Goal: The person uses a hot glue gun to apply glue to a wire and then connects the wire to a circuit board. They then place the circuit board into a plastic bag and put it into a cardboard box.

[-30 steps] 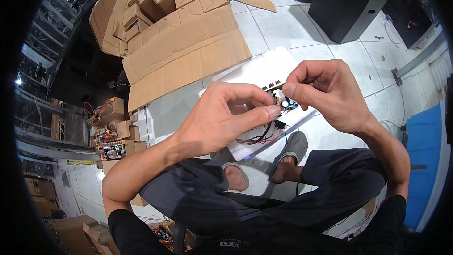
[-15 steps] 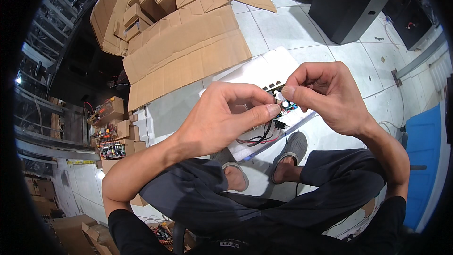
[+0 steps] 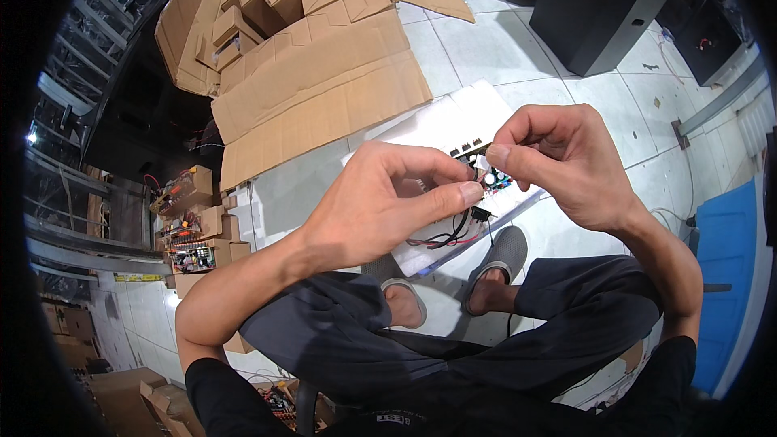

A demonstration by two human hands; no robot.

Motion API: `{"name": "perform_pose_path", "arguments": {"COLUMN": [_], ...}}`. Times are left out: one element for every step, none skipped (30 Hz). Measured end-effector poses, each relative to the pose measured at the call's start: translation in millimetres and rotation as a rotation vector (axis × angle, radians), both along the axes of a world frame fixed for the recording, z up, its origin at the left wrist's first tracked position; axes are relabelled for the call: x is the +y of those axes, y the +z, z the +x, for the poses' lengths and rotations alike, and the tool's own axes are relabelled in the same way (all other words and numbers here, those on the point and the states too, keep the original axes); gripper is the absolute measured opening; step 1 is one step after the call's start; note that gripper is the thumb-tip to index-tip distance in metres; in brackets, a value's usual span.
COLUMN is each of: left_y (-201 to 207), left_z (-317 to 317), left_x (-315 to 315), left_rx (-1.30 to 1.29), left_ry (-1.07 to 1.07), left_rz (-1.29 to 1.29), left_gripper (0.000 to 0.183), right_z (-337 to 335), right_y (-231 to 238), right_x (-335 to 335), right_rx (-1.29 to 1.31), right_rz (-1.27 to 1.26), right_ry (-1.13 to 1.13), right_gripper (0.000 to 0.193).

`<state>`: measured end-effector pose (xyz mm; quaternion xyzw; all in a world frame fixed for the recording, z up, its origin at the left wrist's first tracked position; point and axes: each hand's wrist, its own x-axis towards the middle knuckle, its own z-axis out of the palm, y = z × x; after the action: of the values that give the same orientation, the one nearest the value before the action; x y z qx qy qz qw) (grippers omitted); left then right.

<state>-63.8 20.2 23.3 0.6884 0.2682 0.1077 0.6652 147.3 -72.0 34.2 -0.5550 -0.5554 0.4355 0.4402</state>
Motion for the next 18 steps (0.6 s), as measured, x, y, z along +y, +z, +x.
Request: {"name": "perform_pose_path", "arguments": {"left_y": [-0.2, -1.3, -3.1, -3.7, -3.1, -2.4, -2.0, -2.4, -3.3, -4.0, -3.9, -3.5, -3.0, -1.9, -0.2, 1.4, 2.7, 3.9], "left_z": [0.6, 0.9, 1.2, 1.7, 1.7, 1.4, 1.1, 0.9, 0.7, 0.5, 0.5, 0.6, 0.5, 0.2, -0.1, 0.0, -0.3, -0.6], "left_x": [-0.5, -0.7, -0.7, -0.7, -0.4, 0.3, 0.6, 0.3, -0.2, -0.4, 0.1, 0.8, 1.1, 0.8, 0.1, -0.6, -1.1, -1.6], "left_rx": [-0.005, -0.020, -0.035, -0.052, -0.038, -0.025, -0.010, -0.022, -0.035, -0.047, -0.033, -0.019, -0.005, 0.000, 0.005, 0.009, 0.003, -0.003], "left_ry": [0.007, 0.013, 0.019, 0.023, 0.017, 0.012, 0.007, 0.011, 0.015, 0.019, 0.015, 0.011, 0.008, 0.009, 0.011, 0.011, 0.012, 0.014], "left_rz": [-0.001, -0.006, -0.011, -0.016, -0.013, -0.009, -0.006, -0.007, -0.008, -0.010, -0.005, 0.000, 0.006, 0.005, 0.005, 0.004, -0.003, -0.010], "left_gripper": [0.030, 0.030, 0.030, 0.029, 0.029, 0.028, 0.028, 0.027, 0.027, 0.027, 0.027, 0.026, 0.026, 0.026, 0.025, 0.025, 0.025, 0.025], "right_z": [0.1, 0.0, -0.2, -0.1, 0.0, 0.2, 0.0, -0.3, -0.7, -1.3, -2.0, -2.5, -2.4, -2.2, -2.2, -2.1, -2.3, -2.4], "right_y": [-0.4, -0.7, -1.1, -2.9, -6.1, -7.9, -8.2, -8.3, -8.2, -7.1, -5.0, -3.6, -3.1, -2.7, -2.6, -2.2, -2.0, -1.8], "right_x": [-0.3, -0.7, -1.0, -1.4, -1.4, -1.4, -1.1, -0.8, -0.5, -0.3, -0.4, -0.3, -0.2, 0.2, 0.6, 0.6, 0.6, 0.5], "right_rx": [-0.006, -0.013, -0.019, -0.024, -0.029, -0.034, -0.038, -0.043, -0.048, -0.041, -0.035, -0.029, -0.028, -0.027, -0.025, -0.018, -0.010, -0.003], "right_rz": [-0.001, -0.003, -0.004, 0.012, 0.029, 0.046, 0.045, 0.044, 0.043, 0.024, 0.005, -0.014, -0.012, -0.009, -0.007, -0.008, -0.009, -0.009], "right_ry": [0.005, 0.011, 0.017, 0.021, 0.026, 0.031, 0.031, 0.031, 0.032, 0.026, 0.021, 0.016, 0.018, 0.020, 0.023, 0.016, 0.010, 0.004], "right_gripper": [0.022, 0.021, 0.021, 0.020, 0.019, 0.018, 0.018, 0.018, 0.018, 0.019, 0.020, 0.021, 0.021, 0.021, 0.021, 0.021, 0.021, 0.021]}}
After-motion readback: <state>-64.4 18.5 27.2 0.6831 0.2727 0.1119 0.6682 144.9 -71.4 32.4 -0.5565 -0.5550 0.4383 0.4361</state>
